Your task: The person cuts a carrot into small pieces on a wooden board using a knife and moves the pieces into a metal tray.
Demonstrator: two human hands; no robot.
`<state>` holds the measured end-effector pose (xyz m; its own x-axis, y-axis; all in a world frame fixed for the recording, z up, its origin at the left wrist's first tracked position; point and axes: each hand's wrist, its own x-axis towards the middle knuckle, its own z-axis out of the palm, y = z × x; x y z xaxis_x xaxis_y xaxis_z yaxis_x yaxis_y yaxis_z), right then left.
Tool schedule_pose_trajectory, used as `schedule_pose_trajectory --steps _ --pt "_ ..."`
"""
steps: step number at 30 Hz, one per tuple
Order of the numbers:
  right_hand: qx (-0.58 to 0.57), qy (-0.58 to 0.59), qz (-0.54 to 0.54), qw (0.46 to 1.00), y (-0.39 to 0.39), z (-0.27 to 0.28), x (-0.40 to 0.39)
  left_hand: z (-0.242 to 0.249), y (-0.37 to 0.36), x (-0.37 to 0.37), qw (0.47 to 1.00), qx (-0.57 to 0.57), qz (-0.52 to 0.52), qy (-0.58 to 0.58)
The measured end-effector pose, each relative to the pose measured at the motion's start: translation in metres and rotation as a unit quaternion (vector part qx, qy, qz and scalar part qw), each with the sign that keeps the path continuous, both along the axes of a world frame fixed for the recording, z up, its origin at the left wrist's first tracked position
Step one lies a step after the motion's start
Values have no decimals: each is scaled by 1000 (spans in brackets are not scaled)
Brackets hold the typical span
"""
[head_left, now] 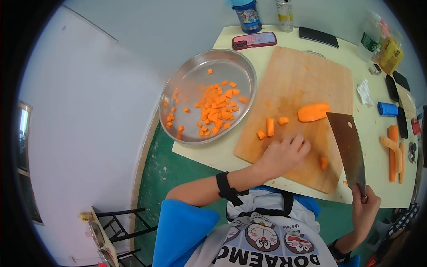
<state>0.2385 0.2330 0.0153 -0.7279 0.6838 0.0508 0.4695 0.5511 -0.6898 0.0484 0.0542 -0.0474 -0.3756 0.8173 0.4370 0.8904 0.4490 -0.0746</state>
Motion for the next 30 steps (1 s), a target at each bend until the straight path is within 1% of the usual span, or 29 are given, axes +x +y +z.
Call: schedule_pose_trajectory --steps 2,3,5,9,11,14,21,23,24,26,28,30 --pt "6 -4 6 1000 -1 0 -1 3 -4 1 999 4 -41 -1" --pt "4 -2 5 1000 -1 -1 -2 3 -7 1 999 7 -36 1" --pt "5 3 12 1000 -3 -1 -5 2 -10 2 998 22 -58 -26" --pt "35 7 26 999 -6 -1 -6 -6 -14 -3 995 55 -62 -56" --pt "41 5 31 999 -5 0 -7 -9 -17 -4 991 75 -91 -65" --pt "35 2 24 999 -7 1 -8 -10 -20 -2 994 53 -86 -41" --pt "41 0 26 999 -10 4 -5 -12 -15 -6 990 78 -102 -63" --pt "36 -1 19 999 -10 5 -4 -7 -17 -6 978 127 -89 -142" --pt "44 -2 19 999 -9 5 -4 -1 -19 -8 977 127 -91 -142" --pt "52 -3 18 998 -9 5 -3 10 -25 -18 953 224 -49 -200" --pt "45 3 15 999 -9 4 -4 27 -38 -40 927 272 4 -258" --pt "42 8 13 999 -9 4 -4 42 -58 -67 911 271 132 -282"
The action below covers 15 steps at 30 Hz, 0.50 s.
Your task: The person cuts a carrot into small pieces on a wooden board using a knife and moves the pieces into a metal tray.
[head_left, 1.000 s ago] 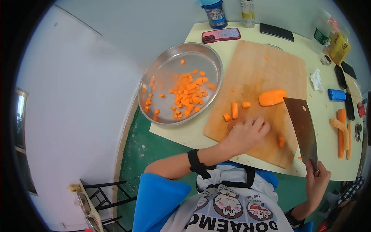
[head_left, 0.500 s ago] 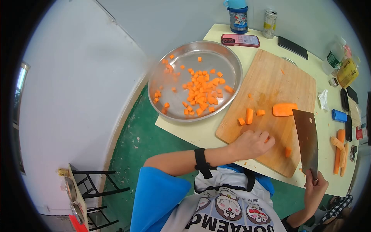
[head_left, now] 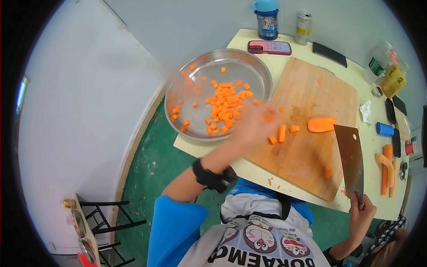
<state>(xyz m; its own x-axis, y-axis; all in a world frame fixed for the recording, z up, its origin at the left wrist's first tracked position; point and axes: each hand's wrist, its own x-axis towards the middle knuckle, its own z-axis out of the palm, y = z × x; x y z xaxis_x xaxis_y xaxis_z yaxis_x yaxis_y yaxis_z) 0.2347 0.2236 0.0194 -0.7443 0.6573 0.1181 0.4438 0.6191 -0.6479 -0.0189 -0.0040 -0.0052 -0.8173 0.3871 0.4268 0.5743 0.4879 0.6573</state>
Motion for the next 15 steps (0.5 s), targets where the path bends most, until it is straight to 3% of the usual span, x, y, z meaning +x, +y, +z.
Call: schedule_pose_trajectory --steps 2,5,10,11,13,15 --pt "-4 4 -5 1000 0 1 2 5 -25 -37 990 -31 109 -79" --pt "-12 -4 2 1000 1 4 3 -20 -73 -74 985 -123 124 9" --pt "8 0 -9 1000 -4 7 0 -6 -80 -65 951 -247 166 80" --pt "11 -4 -21 1000 -4 6 0 4 -70 -56 954 -243 154 78" --pt "-7 -3 -31 999 -4 7 0 22 -43 -33 962 -178 97 185" --pt "-4 2 -43 999 -5 8 -1 16 -12 -3 984 -139 -23 112"
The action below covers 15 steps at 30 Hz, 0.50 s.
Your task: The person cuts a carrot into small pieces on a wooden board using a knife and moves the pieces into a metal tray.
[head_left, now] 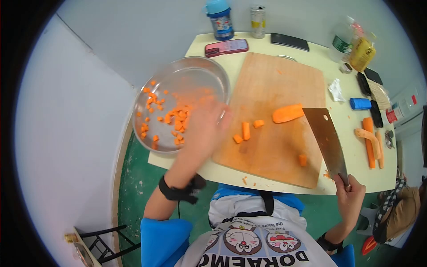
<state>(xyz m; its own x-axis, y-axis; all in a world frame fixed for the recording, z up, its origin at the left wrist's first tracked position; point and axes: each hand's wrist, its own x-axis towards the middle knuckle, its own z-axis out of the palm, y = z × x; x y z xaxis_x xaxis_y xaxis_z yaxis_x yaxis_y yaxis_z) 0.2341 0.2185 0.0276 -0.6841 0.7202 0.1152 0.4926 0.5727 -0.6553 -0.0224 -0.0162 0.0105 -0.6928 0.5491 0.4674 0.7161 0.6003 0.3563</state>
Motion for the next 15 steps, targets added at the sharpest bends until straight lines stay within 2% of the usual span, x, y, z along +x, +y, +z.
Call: schedule_pose_trajectory --steps 3,5,9,11,12,15 --pt "3 10 1 1000 5 -3 3 -14 47 61 971 13 -202 -124" --pt "19 26 -26 999 6 -4 4 -21 72 86 976 -25 -208 -55" --pt "20 14 -39 999 12 -8 12 -35 104 112 965 -61 -250 -52" --pt "30 25 -55 998 14 -9 14 -44 110 115 951 -152 -266 -41" --pt "30 19 -55 998 16 -10 16 -45 109 113 955 -108 -273 -49" --pt "18 31 -53 998 19 -16 18 -43 99 106 957 -87 -261 -94"
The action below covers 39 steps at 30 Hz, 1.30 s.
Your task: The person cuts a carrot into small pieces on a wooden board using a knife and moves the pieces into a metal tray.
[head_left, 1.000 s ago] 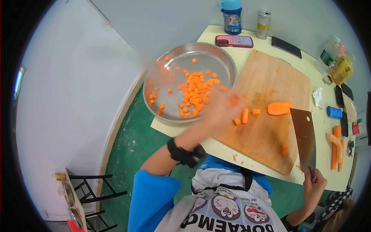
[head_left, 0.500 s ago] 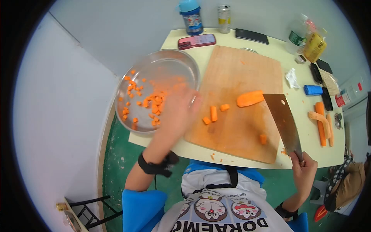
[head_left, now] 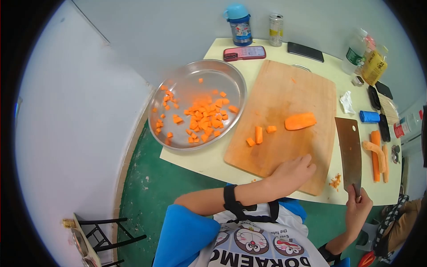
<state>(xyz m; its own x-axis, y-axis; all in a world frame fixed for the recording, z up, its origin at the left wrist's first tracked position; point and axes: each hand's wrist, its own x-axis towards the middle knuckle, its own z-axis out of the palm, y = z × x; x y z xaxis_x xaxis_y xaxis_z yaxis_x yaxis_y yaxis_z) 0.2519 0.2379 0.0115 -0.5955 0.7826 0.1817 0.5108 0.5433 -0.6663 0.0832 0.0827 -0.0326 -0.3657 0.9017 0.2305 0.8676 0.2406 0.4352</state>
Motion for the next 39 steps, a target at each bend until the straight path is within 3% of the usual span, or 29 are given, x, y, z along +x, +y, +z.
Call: schedule_pose_trajectory --steps 1,3,5,7,11,12,14,15,16,17,18,20,24,27,29,35,39 --pt "9 -2 12 1000 -2 2 -2 2 -6 -4 1000 -4 4 3" --pt "-4 -14 15 1000 -4 4 -5 12 -31 -21 991 103 86 12" --pt "-7 -42 22 999 -4 1 -7 38 -61 -48 972 138 189 10" --pt "-14 -46 51 998 -3 -2 -10 34 -94 -74 932 112 345 -1" --pt "7 -66 122 990 -13 10 -20 -1 -157 -126 882 43 455 117" --pt "5 -72 108 992 -16 12 -22 3 -161 -127 889 43 442 111" --pt "4 -90 132 987 -21 14 -24 20 -155 -119 856 125 437 247" --pt "30 -102 140 984 -22 14 -24 33 -144 -107 864 128 424 239" --pt "30 -109 126 986 -23 13 -25 49 -132 -91 894 118 431 43" --pt "38 -116 133 984 -25 13 -26 54 -122 -78 887 99 423 -153" --pt "46 -123 143 981 -26 13 -27 46 -113 -70 890 98 417 -159" --pt "52 -136 135 980 -27 12 -28 29 -98 -58 952 69 296 -21" --pt "52 -144 117 981 -30 14 -28 6 -96 -65 968 4 248 -26" --pt "61 -152 113 980 -31 14 -28 -1 -102 -69 957 15 269 -103" --pt "65 -154 116 979 -33 13 -28 5 -104 -68 923 100 281 -243" --pt "51 -170 103 979 -34 16 -30 5 -102 -64 871 214 219 -385" --pt "51 -167 106 979 -35 14 -29 11 -102 -63 847 242 235 -411"
